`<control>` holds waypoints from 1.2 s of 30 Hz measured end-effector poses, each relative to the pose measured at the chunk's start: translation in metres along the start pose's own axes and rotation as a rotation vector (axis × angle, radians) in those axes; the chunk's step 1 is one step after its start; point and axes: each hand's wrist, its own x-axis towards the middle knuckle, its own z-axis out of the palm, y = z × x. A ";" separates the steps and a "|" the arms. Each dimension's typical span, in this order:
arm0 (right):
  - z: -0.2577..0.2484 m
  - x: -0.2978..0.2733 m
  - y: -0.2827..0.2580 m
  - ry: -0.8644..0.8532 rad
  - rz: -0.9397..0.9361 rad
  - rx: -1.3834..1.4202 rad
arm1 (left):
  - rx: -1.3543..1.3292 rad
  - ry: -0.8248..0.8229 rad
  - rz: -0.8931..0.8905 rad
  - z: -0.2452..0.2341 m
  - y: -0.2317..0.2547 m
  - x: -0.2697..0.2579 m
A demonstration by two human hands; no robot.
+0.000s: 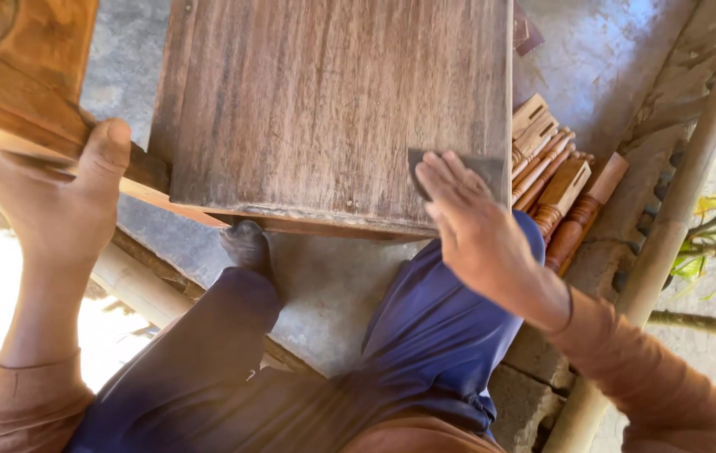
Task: Sanding the wooden seat of a chair using sandpaper to smooth the surface
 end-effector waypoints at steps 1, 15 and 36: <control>-0.004 -0.003 -0.014 0.004 -0.020 -0.005 | 0.008 0.019 0.002 0.000 0.003 0.003; 0.015 0.038 -0.017 -0.021 -0.169 0.188 | -0.088 0.045 -0.077 0.002 0.009 0.006; 0.013 0.042 -0.085 -0.022 -0.276 0.109 | -0.009 0.038 -0.066 -0.003 0.021 0.010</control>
